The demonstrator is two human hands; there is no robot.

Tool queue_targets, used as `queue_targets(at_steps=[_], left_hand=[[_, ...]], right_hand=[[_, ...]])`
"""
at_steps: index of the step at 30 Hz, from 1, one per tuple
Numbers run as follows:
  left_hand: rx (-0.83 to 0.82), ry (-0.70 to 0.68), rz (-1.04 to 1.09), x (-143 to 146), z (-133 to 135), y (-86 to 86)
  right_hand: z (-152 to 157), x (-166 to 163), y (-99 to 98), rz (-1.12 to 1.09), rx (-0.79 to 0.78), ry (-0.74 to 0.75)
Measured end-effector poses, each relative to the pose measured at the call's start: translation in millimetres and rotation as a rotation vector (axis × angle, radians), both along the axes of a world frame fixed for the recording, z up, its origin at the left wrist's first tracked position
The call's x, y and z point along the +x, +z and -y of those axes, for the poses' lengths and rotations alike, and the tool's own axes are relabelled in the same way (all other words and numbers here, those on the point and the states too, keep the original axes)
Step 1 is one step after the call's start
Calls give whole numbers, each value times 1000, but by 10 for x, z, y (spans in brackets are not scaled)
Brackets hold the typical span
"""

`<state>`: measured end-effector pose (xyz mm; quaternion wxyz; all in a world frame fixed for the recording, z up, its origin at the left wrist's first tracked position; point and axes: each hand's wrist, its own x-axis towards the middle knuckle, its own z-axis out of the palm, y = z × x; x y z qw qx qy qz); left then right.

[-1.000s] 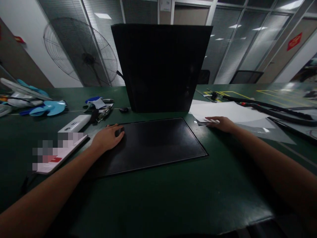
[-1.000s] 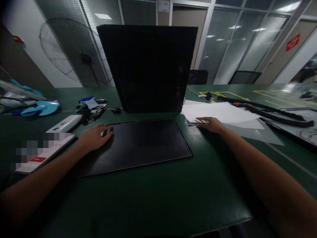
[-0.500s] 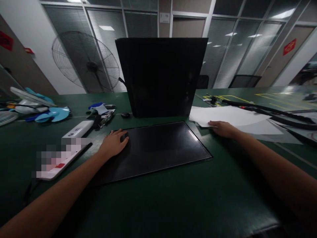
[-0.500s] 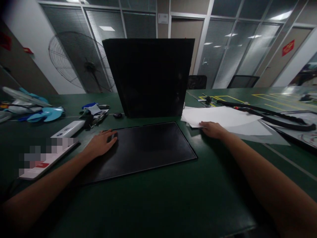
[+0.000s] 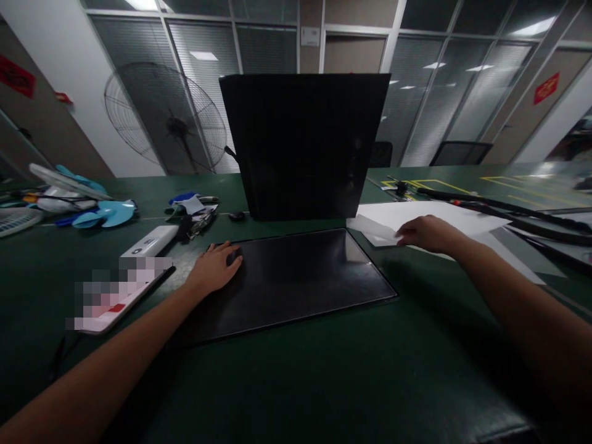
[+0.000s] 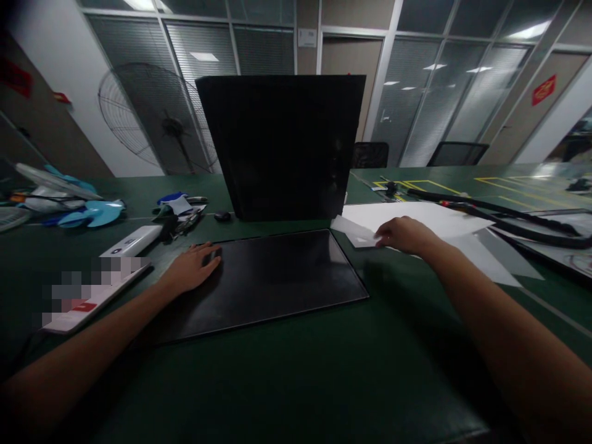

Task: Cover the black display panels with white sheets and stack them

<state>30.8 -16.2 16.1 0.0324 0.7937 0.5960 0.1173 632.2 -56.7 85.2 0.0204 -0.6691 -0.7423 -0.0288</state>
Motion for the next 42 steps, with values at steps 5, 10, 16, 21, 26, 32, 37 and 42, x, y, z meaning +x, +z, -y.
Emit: queue_targets(at_steps=[5, 10, 16, 21, 26, 32, 37, 42], left_hand=[[20, 66, -73, 55, 55, 52], [-73, 118, -31, 67, 90, 171], [-76, 56, 91, 79, 97, 193], [-71, -140, 31, 59, 38, 83], [-122, -160, 24, -6, -1, 92], [-152, -135, 85, -83, -107, 23], [-35, -88, 96, -119, -168, -43], [19, 48, 111, -108, -148, -11]], right_hand=[[299, -721, 143, -73, -22, 341], [799, -1707, 55, -76, -79, 587], [1122, -2295, -231, -178, -132, 894], [1018, -2265, -252, -334, -201, 1026], [377, -1424, -264, -371, 104, 591], [-151, -32, -535, -192, 24, 91], [-129, 272, -536, -150, -51, 53], [-130, 232, -410, -32, -6, -23]])
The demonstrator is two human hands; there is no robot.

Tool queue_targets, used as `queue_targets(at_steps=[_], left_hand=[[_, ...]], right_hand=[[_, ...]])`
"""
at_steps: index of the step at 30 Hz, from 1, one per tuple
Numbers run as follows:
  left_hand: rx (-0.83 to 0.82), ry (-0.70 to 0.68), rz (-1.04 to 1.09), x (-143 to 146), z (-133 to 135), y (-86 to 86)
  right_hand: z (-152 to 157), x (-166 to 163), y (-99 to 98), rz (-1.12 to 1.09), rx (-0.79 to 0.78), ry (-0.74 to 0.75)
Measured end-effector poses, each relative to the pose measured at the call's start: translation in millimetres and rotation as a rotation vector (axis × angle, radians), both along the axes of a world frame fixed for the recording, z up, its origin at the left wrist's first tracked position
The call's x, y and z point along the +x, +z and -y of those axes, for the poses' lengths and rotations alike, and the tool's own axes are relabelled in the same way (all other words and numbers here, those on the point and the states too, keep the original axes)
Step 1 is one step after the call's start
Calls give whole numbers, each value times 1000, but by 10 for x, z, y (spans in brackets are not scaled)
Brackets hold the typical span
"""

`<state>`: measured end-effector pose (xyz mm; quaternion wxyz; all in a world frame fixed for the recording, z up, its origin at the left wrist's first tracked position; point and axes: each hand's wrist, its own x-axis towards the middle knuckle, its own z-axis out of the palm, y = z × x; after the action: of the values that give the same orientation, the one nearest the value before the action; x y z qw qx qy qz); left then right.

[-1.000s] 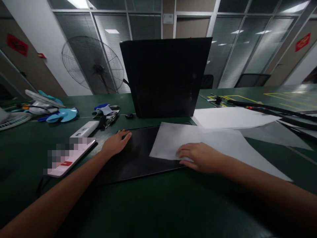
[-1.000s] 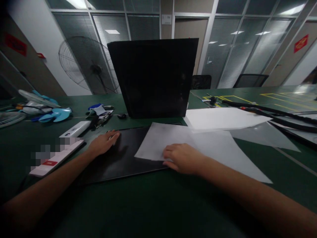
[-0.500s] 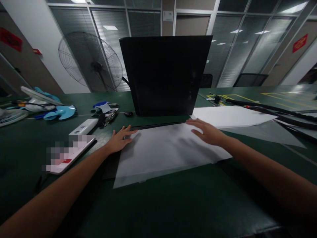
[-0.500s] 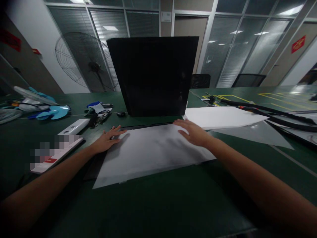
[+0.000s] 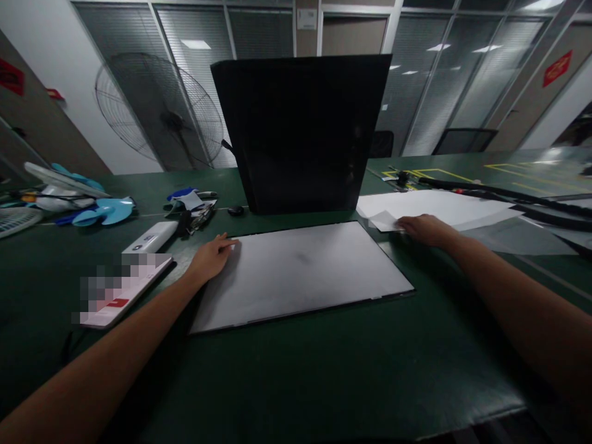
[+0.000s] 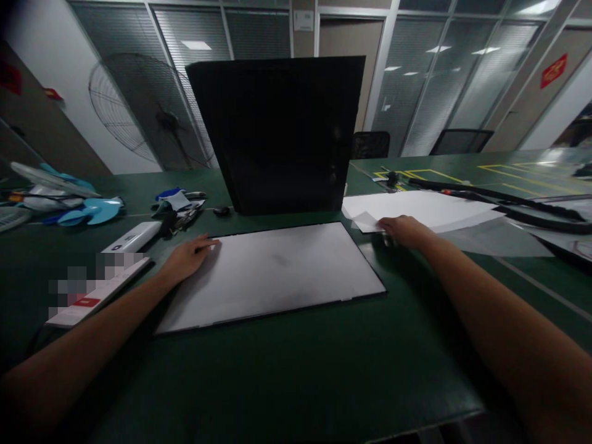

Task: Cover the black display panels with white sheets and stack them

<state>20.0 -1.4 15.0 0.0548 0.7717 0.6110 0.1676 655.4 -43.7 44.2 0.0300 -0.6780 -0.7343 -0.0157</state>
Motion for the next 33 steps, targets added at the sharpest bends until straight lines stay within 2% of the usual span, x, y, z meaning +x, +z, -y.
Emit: queue_targets(at_steps=[5, 7, 9, 14, 19, 23, 25, 27, 30, 32, 33], left_hand=[[-41, 53, -6, 15, 13, 46], [-60, 64, -20, 20, 13, 51], [-65, 77, -30, 24, 16, 46], [-26, 87, -46, 34, 22, 21], [-12, 88, -61, 30, 14, 15], [-24, 57, -43, 7, 6, -9], [-25, 48, -36, 0, 7, -22], [-23, 40, -28, 1, 17, -25], [-17, 11, -7, 15, 51, -6], [-22, 2, 9, 26, 80, 13], [-27, 3, 14, 30, 93, 22]], right_hand=[[76, -110, 150, 111, 115, -126], [143, -250, 240, 148, 182, -174], [229, -481, 336, 194, 235, -159], [535, -1342, 487, 276, 155, 92], [986, -2145, 409, 169, 15, 406], [1264, -2477, 265, -114, -88, 674], [1309, -2512, 231, -239, -103, 731], [1291, -2472, 231, -264, -38, 659], [1199, -2343, 247, -97, 79, 384], [1136, -2274, 232, 24, 60, 250], [1112, -2257, 213, 53, 41, 231]])
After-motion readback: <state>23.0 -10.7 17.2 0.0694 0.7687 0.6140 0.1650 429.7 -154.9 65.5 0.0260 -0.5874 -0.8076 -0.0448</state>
